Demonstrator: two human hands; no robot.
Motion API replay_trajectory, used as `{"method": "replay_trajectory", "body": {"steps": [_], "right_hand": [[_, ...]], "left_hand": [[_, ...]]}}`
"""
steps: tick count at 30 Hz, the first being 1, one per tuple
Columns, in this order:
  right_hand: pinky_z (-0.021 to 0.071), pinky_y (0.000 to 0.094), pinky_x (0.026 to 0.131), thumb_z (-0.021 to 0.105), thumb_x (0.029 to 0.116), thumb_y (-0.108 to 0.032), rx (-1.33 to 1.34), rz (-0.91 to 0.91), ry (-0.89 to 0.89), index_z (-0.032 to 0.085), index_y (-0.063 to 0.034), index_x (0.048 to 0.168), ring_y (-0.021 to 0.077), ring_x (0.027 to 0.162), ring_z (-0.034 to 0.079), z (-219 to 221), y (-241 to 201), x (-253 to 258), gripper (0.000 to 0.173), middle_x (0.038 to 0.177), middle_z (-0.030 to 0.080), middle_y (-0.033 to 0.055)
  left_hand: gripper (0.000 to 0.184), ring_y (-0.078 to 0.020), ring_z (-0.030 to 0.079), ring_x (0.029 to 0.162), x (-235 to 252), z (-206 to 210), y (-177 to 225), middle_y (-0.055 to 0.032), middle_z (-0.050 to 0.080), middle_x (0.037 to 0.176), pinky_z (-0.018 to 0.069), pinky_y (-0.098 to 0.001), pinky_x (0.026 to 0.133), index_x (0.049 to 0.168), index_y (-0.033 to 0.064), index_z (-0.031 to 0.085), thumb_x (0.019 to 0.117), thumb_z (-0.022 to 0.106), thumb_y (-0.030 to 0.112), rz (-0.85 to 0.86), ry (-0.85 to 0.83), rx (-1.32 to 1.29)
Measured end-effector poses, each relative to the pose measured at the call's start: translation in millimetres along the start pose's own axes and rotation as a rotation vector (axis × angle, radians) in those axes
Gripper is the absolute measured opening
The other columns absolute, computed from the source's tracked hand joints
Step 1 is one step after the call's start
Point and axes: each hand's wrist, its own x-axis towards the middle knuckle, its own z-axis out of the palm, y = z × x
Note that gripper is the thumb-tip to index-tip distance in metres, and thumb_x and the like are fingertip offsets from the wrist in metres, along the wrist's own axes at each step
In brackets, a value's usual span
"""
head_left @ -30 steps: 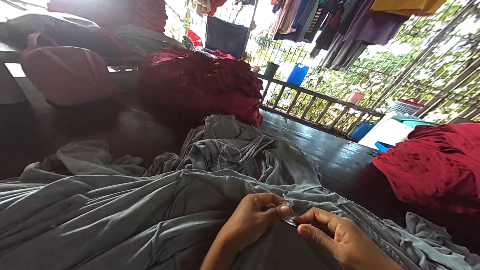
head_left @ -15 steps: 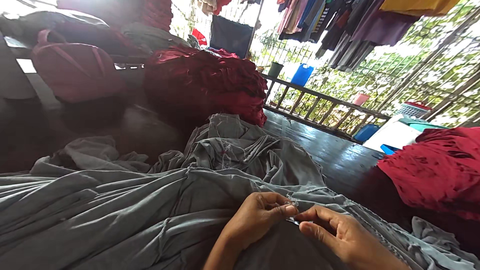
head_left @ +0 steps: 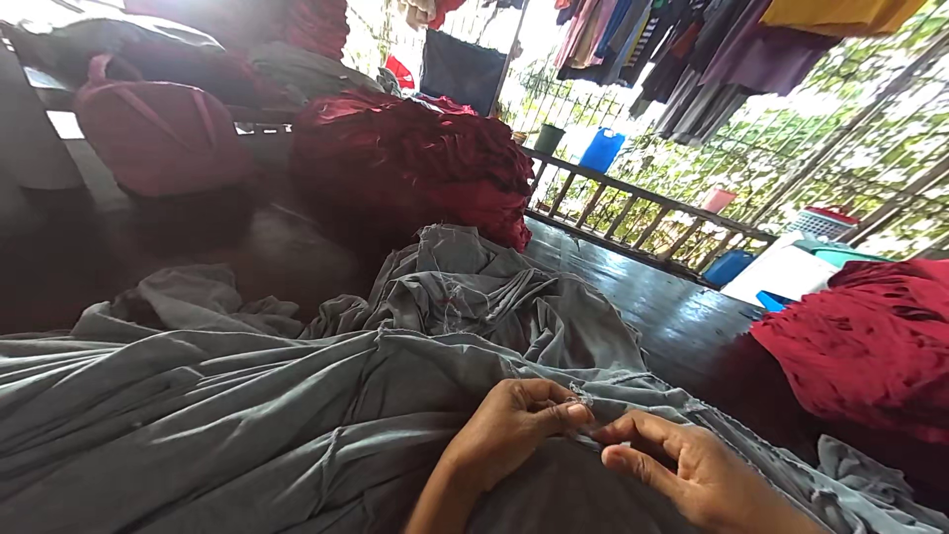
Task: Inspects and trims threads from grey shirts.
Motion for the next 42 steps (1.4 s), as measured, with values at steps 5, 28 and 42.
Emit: {"method": "replay_trajectory", "body": {"steps": [5,28,42], "right_hand": [[0.0426,0.0209,0.062,0.065,0.0983,-0.023,-0.028,0.021,-0.011,0.069,0.0047,0.114,0.0026,0.065,0.051,-3.1,-7.0,-0.2,0.032,0.079,0.063,0.0041],[0.0484,0.019,0.072,0.061,0.1003,-0.015,0.083,0.09,0.036,0.066,0.0097,0.116,0.0006,0.076,0.059,0.4,-16.8,-23.8,0.029,0.096,0.07,0.0116],[0.0502,0.0174,0.075,0.064,0.098,-0.012,0.166,0.016,0.093,0.066,0.0116,0.115,-0.0015,0.08,0.062,5.5,0.5,-32.5,0.029,0.106,0.072,0.0154]], "left_hand": [[0.012,0.0042,0.065,0.08,-0.7,-1.0,0.0,0.0115,0.068,0.083,0.0548,-0.0177,0.079,0.094,0.0064,0.067,0.0988,0.057,0.001,0.018,0.004,-0.047],[0.018,0.0067,0.06,0.078,-6.2,-7.5,10.4,0.0063,0.068,0.085,0.0497,-0.0144,0.076,0.1,-0.0018,0.07,0.1016,0.058,0.01,0.05,-0.091,0.268],[0.017,0.004,0.057,0.08,-6.2,-11.8,10.5,-0.001,0.066,0.089,0.0464,-0.0135,0.073,0.098,-0.0049,0.072,0.095,0.067,0.012,0.079,-0.209,0.389]]}}
